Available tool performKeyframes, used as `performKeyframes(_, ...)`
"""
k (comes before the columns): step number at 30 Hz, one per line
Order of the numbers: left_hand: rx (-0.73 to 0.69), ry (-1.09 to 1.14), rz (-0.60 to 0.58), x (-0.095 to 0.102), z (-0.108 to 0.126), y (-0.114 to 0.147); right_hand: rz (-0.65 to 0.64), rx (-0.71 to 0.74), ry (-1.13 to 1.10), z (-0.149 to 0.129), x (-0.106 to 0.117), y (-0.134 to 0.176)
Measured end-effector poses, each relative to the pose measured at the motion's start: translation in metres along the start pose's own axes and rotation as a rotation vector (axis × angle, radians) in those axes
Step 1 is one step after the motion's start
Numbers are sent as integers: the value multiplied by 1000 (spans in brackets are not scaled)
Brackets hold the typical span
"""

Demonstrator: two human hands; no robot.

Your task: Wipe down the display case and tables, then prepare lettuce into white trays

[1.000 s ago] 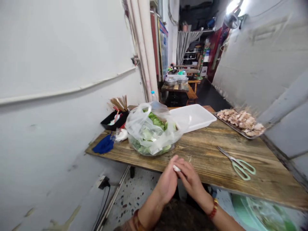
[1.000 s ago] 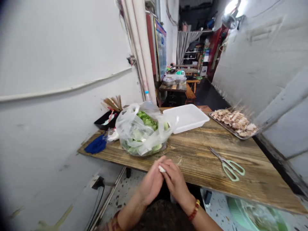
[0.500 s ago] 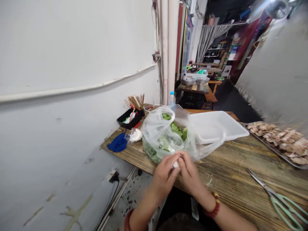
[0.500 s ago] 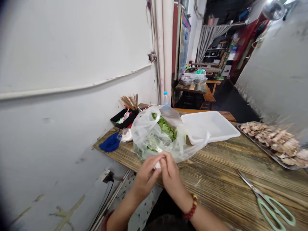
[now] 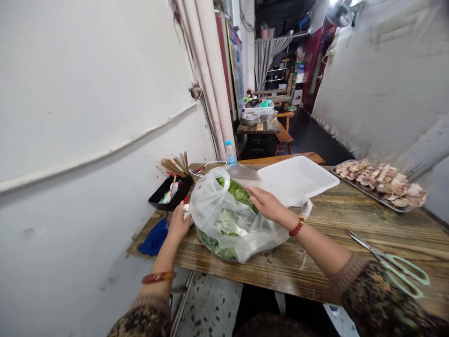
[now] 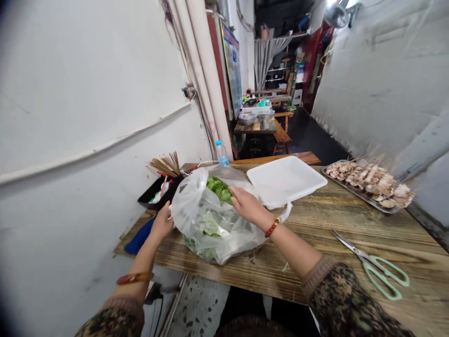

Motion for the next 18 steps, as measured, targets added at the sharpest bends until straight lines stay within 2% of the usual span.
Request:
performKeyframes(1, -26, -8, 21, 3, 5, -1, -100, -14, 95, 11, -7, 4)
performKeyframes(3, -78, -24, 153, 20, 22, 8, -271, 5, 283, 25, -21, 19)
performKeyframes(5, -147, 9, 342, 41, 51, 32, -345, 51, 439, 29, -30, 35)
performKeyframes(7, -303, 51, 397, 48, 91, 61, -349, 85, 538, 28, -33, 45)
performKeyframes(8, -386, 102, 340, 43, 113, 75, -345, 97, 563, 28, -34, 48)
performKeyframes(9, -478, 164, 195, 31, 136, 86, -342, 108, 576, 28, -34, 51)
performKeyframes(11, -613, 296, -256, -10, 175, 106, -333, 138, 574, 28, -33, 54)
performKeyframes(12, -636, 356, -427, -30, 188, 113, -329, 155, 563, 28, -31, 57)
performKeyframes(13, -643, 380, -521, -48, 196, 117, -331, 173, 547, 29, -29, 61)
performKeyframes(16, -591, 317, -529, -82, 196, 108, -386, 198, 468, 32, -23, 78)
performKeyframes(18, -601, 187, -524, -89, 183, 101, -422, 180, 408, 35, -19, 91)
Point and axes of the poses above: each hand's wrist, its own y-axis away from the middle knuckle, its own x-axis out of the back of the hand, z = x × y, the point moved 5 cm from there along -y, towards the middle knuckle, and after that the axes turned 6 degrees about -y, right-handed, at the moved point
